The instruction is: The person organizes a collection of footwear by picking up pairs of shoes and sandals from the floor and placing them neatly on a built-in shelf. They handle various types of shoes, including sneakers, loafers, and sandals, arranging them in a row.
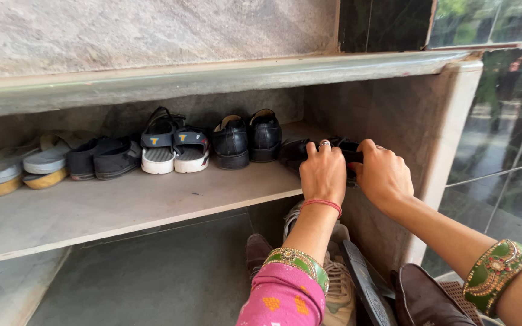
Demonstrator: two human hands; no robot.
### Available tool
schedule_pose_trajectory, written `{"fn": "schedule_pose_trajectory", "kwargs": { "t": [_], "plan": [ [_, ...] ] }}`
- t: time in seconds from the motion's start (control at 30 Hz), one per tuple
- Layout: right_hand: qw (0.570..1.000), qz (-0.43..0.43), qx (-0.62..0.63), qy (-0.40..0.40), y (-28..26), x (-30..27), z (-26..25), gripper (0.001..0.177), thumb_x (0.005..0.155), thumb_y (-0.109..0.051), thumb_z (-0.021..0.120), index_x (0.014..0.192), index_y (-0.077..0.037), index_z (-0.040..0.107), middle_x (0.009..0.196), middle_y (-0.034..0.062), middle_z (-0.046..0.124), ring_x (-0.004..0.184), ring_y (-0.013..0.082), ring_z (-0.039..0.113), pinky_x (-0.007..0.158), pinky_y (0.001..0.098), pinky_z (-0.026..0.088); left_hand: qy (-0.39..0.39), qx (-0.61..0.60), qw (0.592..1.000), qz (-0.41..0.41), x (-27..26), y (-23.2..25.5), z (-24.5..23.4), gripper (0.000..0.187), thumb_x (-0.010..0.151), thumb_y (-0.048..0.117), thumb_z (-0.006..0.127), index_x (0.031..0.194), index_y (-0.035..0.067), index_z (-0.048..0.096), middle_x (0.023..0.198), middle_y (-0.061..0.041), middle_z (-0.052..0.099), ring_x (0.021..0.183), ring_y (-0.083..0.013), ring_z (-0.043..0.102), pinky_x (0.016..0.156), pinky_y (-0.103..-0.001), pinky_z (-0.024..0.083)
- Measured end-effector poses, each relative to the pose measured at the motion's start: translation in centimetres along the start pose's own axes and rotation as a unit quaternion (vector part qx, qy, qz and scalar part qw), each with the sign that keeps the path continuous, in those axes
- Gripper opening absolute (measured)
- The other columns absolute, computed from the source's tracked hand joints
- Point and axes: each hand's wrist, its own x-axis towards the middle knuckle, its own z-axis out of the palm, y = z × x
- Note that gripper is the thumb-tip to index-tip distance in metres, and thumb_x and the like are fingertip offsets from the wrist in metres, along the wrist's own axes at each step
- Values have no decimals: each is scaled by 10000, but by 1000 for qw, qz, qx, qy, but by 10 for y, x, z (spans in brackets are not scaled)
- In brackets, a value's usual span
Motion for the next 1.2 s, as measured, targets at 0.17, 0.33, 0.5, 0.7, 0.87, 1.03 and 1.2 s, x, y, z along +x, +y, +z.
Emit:
{"fn": "schedule_pose_trajectory", "kwargs": {
  "t": [0.17, 0.33, 0.5, 0.7, 0.87, 1.03, 1.2],
  "plan": [
    [999, 22, 25, 11, 4, 17, 24, 337, 908, -233, 717, 1196, -76, 637, 1127, 181, 714, 977, 422, 699, 820, 527, 562, 15, -9, 1000, 3, 10, -12, 25, 107, 864, 63, 649, 858, 69, 756, 1058, -74, 717, 1088, -278, 652, 650, -351, 621],
    [999, 33, 41, 12, 5, 25, 46, 357, 912, -234, 717, 1213, -60, 635, 1165, 195, 698, 991, 433, 693, 833, 527, 560, -29, -18, 999, -20, 18, -23, 47, 128, 905, 76, 626, 940, 66, 749, 1093, -92, 705, 1118, -284, 635, 697, -365, 623],
    [999, 25, 45, 19, 1, 36, 66, 356, 913, -206, 712, 1217, -47, 619, 1195, 212, 659, 1010, 452, 674, 824, 551, 550, -49, -31, 997, -58, 27, -39, 58, 155, 897, 68, 618, 999, 67, 736, 1150, -124, 685, 1155, -301, 614, 749, -360, 625],
    [999, -25, -46, 4, 8, 62, 101, 283, 909, -66, 661, 1165, -9, 556, 1189, 259, 624, 1032, 429, 682, 793, 509, 589, -17, -16, 1000, 19, 26, -57, 72, 163, 894, 117, 599, 1006, 83, 712, 1105, -116, 706, 1103, -297, 623, 824, -409, 579],
    [992, -37, -119, 2, 4, 74, 121, 306, 872, -7, 653, 1144, -3, 514, 1188, 261, 611, 1041, 399, 688, 770, 458, 615, -3, -2, 1000, 14, 30, -63, 90, 133, 940, 151, 589, 1010, 100, 691, 1054, -87, 721, 1098, -283, 623, 861, -407, 547],
    [990, -31, -141, 10, -2, 72, 126, 323, 861, -21, 667, 1147, -19, 517, 1184, 237, 615, 1047, 371, 696, 753, 433, 620, 13, 1, 1000, 2, 27, -62, 102, 161, 968, 218, 573, 1018, 106, 678, 1067, -91, 712, 1064, -280, 618, 856, -409, 530],
    [991, -20, -134, 12, -3, 72, 132, 242, 942, -64, 619, 1161, -41, 520, 1180, 231, 622, 1025, 369, 707, 740, 445, 616, 34, -10, 999, -12, 32, -68, 120, 186, 966, 205, 563, 1089, 124, 677, 1118, -94, 698, 1064, -285, 615, 878, -416, 511]
  ]
}}
